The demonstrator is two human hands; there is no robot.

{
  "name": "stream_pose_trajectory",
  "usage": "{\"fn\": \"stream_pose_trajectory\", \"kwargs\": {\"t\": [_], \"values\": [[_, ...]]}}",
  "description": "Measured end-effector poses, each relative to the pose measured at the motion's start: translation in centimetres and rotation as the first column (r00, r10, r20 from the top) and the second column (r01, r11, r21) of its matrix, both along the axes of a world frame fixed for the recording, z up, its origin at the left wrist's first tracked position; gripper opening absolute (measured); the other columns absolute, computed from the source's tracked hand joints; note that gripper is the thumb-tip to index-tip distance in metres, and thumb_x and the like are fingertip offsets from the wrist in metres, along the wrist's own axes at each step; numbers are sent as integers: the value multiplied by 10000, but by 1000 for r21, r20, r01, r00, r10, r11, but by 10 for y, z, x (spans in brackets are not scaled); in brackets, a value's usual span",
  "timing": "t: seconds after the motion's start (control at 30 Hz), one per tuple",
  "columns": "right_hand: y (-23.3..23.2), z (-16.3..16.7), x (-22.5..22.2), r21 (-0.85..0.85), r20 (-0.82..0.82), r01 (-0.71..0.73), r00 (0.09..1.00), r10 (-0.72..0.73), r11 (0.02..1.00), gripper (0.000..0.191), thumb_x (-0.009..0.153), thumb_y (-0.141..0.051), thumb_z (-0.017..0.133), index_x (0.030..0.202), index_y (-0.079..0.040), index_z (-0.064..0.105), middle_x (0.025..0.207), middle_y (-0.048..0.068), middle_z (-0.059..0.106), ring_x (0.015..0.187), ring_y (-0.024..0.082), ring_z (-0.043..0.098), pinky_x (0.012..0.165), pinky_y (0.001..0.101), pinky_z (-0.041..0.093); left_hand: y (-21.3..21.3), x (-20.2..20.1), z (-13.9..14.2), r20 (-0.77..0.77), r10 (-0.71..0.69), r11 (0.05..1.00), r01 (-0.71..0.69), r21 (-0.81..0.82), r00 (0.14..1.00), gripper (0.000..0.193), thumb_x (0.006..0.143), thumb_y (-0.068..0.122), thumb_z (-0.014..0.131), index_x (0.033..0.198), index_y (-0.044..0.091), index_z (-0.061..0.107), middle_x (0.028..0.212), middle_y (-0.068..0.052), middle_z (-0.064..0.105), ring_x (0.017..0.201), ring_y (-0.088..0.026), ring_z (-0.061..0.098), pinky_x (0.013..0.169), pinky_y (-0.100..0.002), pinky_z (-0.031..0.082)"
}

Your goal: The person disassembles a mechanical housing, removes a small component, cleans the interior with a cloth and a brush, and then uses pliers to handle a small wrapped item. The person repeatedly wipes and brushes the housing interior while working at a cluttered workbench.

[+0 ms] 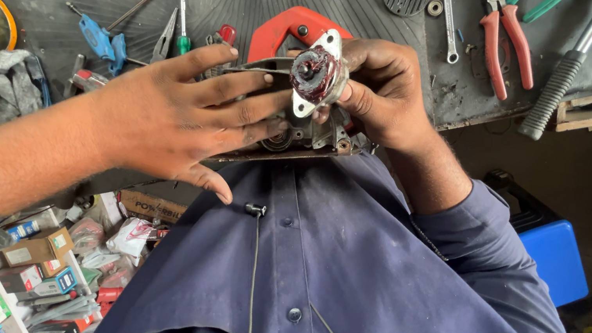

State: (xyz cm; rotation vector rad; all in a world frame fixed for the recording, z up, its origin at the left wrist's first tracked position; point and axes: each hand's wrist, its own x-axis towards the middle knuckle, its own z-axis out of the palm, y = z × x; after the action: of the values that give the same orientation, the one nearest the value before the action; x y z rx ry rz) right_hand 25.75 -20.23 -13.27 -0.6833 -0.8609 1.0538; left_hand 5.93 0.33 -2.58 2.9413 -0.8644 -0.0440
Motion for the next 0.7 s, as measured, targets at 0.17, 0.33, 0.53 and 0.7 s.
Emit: {"fn": "stream_pose_trajectory", "kwargs": {"t": [0.17,0.33,0.53,0.7], "values": [[-1,3,-4,-79,18,29,999,-27,996,309,1030,-242,744,1119,42,658,1099,150,730,790,140,707,630,241,553,17,12,4,78,-183,975,171,143,980,724,801,782,549,1168,174,691,1578,27,466,1455,-207,408,1176,-513,248],[-1,4,-7,-52,12,53,999,-53,997,307,1052,-254,760,1104,32,661,997,133,732,792,153,713,705,275,582,24,12,6,77,-207,977,201,75,975,627,808,729,598,1117,188,667,1556,6,460,1393,-197,450,1064,-474,298],[-1,-2,-13,-55,-6,84,996,-84,995,336,1025,-258,763,1118,46,656,1023,153,733,778,154,698,706,272,572,16,-14,5,127,-37,999,38,-8,991,803,752,765,606,1329,211,680,1608,-11,425,1347,-215,426,1065,-477,292],[1,-7,-16,-44,-8,112,994,-112,993,296,1020,-231,777,1097,24,645,985,149,726,788,172,718,714,288,595,6,-29,4,184,46,998,-55,44,982,820,687,804,600,1251,219,716,1630,21,413,1379,-190,380,1082,-462,284]]}}
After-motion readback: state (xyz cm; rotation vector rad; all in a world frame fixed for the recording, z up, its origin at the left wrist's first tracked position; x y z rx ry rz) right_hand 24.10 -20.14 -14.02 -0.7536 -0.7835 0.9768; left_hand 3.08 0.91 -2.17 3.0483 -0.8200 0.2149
